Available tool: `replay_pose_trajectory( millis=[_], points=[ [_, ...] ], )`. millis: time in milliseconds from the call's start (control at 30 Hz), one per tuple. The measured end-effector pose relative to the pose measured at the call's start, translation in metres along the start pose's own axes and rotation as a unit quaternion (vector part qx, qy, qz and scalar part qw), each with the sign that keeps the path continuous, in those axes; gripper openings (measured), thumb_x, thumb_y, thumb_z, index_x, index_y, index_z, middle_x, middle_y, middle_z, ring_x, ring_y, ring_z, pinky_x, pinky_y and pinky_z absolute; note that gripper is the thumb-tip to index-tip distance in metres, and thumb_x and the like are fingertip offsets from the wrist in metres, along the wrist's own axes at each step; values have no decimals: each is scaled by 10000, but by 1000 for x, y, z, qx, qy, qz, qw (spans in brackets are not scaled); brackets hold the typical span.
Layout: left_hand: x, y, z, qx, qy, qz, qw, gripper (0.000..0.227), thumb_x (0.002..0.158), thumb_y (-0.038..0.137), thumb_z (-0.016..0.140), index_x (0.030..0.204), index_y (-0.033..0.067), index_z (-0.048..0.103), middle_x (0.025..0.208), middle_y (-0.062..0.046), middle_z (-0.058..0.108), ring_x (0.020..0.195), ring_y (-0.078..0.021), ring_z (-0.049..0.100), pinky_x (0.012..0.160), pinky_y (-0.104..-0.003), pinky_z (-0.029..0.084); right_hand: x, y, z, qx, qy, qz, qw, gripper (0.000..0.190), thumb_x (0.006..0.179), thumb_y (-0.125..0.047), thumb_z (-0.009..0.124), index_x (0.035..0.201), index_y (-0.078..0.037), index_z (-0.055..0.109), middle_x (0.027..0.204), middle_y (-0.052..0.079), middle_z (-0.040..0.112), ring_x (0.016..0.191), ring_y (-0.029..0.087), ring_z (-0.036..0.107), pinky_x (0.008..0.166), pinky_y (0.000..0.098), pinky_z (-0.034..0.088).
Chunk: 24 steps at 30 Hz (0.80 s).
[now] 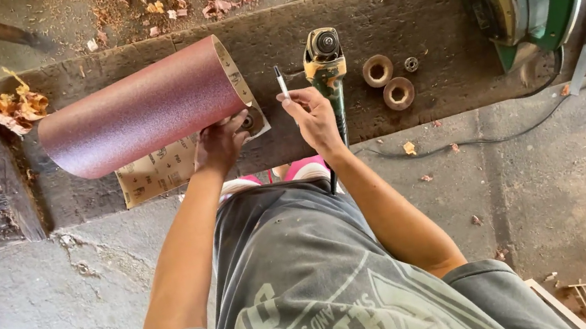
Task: Measure and cut pieces of sandpaper to fit workshop tools.
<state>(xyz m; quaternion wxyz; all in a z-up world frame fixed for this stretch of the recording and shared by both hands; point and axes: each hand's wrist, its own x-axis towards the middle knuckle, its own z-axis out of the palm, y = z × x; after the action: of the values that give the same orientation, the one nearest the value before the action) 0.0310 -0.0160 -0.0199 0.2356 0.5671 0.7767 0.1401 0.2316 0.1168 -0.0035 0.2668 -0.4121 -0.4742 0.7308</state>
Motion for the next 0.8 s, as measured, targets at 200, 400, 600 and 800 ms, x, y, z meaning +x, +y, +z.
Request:
replay_pose_trajectory(
  millis=[200,400,600,800],
  points=[
    [-4,-7,13,-4,26,35,999,421,980,291,697,1395,256,637,1379,-26,616,1317,-273,556,1125,-485,418,-7,-25,4,-106,52,-23,993,175,995,-119,706,1125,-9,749,866,-21,679,756,51,573,673,198,465],
    [-4,-1,13,-37,32,-5,999,426,951,295,689,1373,251,643,1366,-62,636,1291,-313,551,1099,-511,360,-15,-22,0,-89,24,2,996,187,997,-135,692,1114,10,710,878,21,730,784,67,660,717,216,544],
    [-3,-5,16,-34,1,-7,999,463,966,303,671,1423,254,618,1409,-64,614,1315,-319,541,1118,-509,362,-11,-27,5,-143,45,-2,989,253,1014,-209,677,1148,0,723,933,77,791,841,92,720,749,229,579],
    [-4,-6,18,-21,-19,-15,999,448,999,337,633,1437,252,596,1453,-65,587,1321,-319,546,1148,-479,384,-5,-29,7,-216,42,-37,975,289,1021,-255,675,1170,-13,722,963,73,808,900,73,745,782,213,563]
  ],
)
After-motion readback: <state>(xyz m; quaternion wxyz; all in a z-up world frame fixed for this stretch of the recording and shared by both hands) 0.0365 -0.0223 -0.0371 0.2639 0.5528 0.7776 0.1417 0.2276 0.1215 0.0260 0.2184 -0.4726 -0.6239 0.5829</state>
